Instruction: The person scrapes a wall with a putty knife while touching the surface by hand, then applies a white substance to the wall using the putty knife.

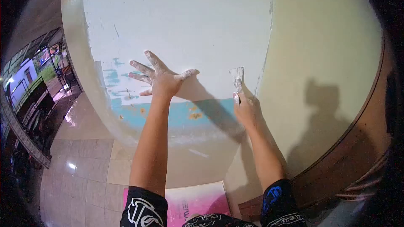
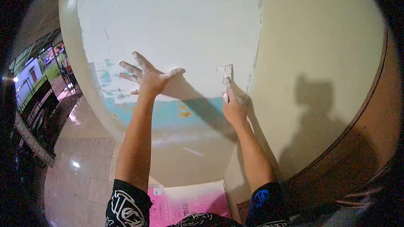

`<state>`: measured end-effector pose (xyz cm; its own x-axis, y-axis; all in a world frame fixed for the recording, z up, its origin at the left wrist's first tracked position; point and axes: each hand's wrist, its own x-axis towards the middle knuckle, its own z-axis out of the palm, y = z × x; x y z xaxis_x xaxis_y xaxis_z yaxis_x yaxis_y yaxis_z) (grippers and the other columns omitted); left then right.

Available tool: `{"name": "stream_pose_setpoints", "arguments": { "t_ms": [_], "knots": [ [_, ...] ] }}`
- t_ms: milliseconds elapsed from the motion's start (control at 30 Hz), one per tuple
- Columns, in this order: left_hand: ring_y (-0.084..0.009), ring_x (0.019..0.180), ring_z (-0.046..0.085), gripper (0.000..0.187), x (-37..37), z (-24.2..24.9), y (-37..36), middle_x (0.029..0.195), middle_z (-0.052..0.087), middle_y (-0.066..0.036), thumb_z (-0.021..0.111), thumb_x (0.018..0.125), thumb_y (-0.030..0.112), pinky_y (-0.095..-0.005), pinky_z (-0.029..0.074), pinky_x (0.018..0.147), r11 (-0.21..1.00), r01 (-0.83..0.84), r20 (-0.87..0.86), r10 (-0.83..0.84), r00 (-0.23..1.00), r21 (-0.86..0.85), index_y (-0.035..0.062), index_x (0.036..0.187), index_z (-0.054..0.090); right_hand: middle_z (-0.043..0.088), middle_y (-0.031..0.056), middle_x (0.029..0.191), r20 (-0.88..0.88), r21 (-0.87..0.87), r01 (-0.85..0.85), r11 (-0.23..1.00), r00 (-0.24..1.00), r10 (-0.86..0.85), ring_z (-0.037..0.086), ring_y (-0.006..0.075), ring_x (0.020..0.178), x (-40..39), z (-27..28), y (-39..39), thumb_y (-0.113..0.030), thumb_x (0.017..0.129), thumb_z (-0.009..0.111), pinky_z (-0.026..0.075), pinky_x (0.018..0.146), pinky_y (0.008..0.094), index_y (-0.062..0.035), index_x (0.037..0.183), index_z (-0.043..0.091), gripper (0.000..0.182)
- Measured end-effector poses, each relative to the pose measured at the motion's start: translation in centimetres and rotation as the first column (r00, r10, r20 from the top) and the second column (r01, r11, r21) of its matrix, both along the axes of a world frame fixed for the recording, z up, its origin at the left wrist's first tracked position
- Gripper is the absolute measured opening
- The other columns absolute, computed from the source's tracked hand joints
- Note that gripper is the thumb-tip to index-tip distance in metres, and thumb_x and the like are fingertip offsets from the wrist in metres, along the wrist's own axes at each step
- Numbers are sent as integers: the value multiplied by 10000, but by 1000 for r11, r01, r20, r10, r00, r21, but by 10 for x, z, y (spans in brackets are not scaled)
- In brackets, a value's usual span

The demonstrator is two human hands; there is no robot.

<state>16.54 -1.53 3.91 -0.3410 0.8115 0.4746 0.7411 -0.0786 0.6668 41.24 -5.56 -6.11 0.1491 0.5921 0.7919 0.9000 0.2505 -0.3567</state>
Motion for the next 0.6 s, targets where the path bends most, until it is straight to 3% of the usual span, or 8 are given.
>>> {"name": "stream_pose_setpoints", "arguments": {
  "t_ms": [33,67,167,233,300,433,467,600],
  "knots": [
    [-652,1390,-262,1665,0,3,-1,1547,-319,-368,848,440,812,-914,131,902,1000,1,0,-1,1000,6,85,1604,-94,696,261,1008,0,119,-31,992,1000,31,660,453,900,1,0,2,-323,1009,526,498,816,534,-159,1355,601,390],
    [-647,1395,-260,1663,1,4,-3,1552,-317,-360,853,438,804,-912,133,907,1000,-10,-3,10,1000,-8,87,1605,-89,687,261,1095,-35,-242,94,966,994,-106,648,459,940,7,8,12,-310,1011,518,498,872,527,-146,1365,596,398],
    [-640,1400,-261,1668,1,-1,1,1561,-306,-353,854,426,808,-912,138,908,1000,-24,-7,24,1000,5,88,1608,-77,676,270,1129,-212,-232,29,972,974,-80,617,481,1068,11,39,16,-365,1028,484,482,939,522,-65,1386,539,470],
    [-609,1402,-302,1653,0,0,0,1555,-333,-339,842,430,820,-905,116,942,1000,-9,0,9,1000,-29,151,1610,-104,661,271,1193,-102,-241,36,970,993,-63,603,478,1122,13,19,6,-351,1030,478,469,991,510,-65,1434,496,495],
    [-611,1402,-298,1647,-1,-1,-1,1557,-327,-341,847,437,810,-903,117,944,1000,-10,2,10,1000,-23,148,1611,-98,651,273,1217,26,35,30,999,999,-31,615,474,1113,13,-24,3,-333,1036,460,474,998,508,-123,1503,430,513],
    [-630,1397,-283,1647,0,-2,0,1558,-304,-359,852,435,804,-909,118,922,1000,-21,-12,21,1000,2,119,1612,-74,580,243,1362,-19,-187,60,981,998,-65,581,462,1189,23,14,-1,-278,1030,485,473,1019,506,-133,1538,377,540],
    [-645,1390,-275,1663,0,-2,1,1555,-293,-373,847,421,819,-919,117,895,1000,-25,-15,26,1000,17,95,1610,-62,551,248,1395,-52,-395,113,912,988,-145,549,457,1237,25,35,3,-269,1023,507,462,1032,509,-103,1526,390,542],
    [-673,1370,-270,1682,1,-1,5,1541,-282,-404,827,412,850,-931,117,858,999,-40,-47,40,998,12,59,1605,-56,547,270,1386,-140,-59,81,995,986,-89,533,459,1262,29,-21,11,-255,1027,502,453,1052,495,-99,1484,459,485]
  ]
}}
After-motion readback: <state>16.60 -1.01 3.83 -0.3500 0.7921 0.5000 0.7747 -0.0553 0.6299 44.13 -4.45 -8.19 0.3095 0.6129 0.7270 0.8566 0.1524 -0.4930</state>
